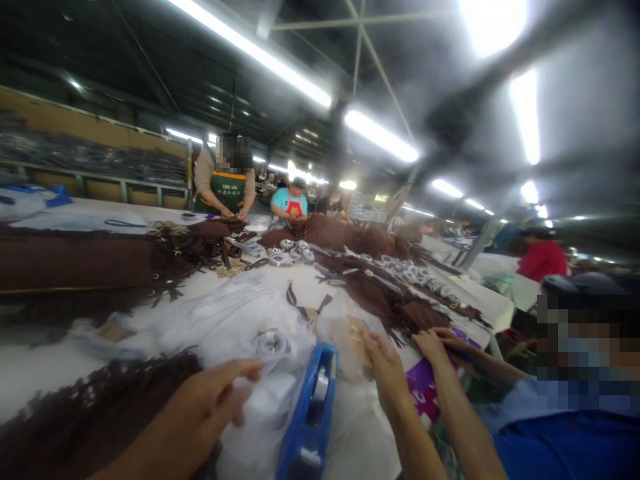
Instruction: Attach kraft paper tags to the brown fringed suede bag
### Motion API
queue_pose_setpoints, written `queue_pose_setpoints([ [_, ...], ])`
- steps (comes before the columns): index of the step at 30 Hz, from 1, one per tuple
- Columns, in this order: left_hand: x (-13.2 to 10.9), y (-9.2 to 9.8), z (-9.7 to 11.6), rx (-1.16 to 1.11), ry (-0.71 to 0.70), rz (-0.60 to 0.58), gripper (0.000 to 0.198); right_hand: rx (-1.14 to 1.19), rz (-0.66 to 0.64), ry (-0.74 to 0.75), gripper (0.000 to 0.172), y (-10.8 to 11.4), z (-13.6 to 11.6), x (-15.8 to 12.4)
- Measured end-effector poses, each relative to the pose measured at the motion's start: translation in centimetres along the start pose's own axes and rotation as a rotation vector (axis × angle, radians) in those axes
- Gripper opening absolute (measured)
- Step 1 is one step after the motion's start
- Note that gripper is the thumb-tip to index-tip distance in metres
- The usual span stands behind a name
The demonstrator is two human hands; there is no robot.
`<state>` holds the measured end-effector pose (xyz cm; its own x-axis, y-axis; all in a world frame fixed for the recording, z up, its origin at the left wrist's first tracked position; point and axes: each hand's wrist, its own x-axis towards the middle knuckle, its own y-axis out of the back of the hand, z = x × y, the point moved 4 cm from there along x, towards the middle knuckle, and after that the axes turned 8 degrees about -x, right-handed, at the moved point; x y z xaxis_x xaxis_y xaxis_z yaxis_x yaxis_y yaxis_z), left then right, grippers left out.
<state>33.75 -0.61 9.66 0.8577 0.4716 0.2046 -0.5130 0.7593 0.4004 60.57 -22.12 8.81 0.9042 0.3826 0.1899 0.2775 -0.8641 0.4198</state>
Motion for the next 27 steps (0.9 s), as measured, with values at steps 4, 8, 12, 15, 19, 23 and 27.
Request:
queue_pose_setpoints([
  [4, 3.4, -4.2, 1.8, -0.369, 0.058, -0.098, 0.048, 0.073, -0.161, 0.035, 0.043, -3.5, -3.7, -2.3],
  [8, 4.9, -6.2, 1.7, -0.747, 0.136, -0.174, 0.063, 0.079, -0.292, 0.129, 0.039, -6.5, -6.2, -4.1],
  [12, 2.8, -5.6, 0.6, -0.928, 0.185, -0.373, 0.048, 0.052, -0.418, 0.2, 0.035, -9.6, -7.9, -5.2],
  [15, 0.6, -3.4, -1.1, -0.865, 0.259, -0.299, 0.031, 0.039, -0.498, 0.22, 0.034, -11.8, -9.2, -5.8],
  [19, -1.7, 1.6, -3.5, -0.54, 0.329, -0.102, 0.031, 0.023, -0.6, 0.293, 0.034, -14.2, -11.1, -6.4],
  [23, -3.2, 6.9, -4.2, -0.489, 0.305, 0.112, 0.032, 0.003, -0.748, 0.295, 0.031, -16.9, -12.0, -7.9],
  [27, -4.8, 8.5, -5.0, -0.655, 0.34, 0.115, 0.041, 0.006, -0.821, 0.188, 0.039, -19.4, -11.7, -9.7],
])
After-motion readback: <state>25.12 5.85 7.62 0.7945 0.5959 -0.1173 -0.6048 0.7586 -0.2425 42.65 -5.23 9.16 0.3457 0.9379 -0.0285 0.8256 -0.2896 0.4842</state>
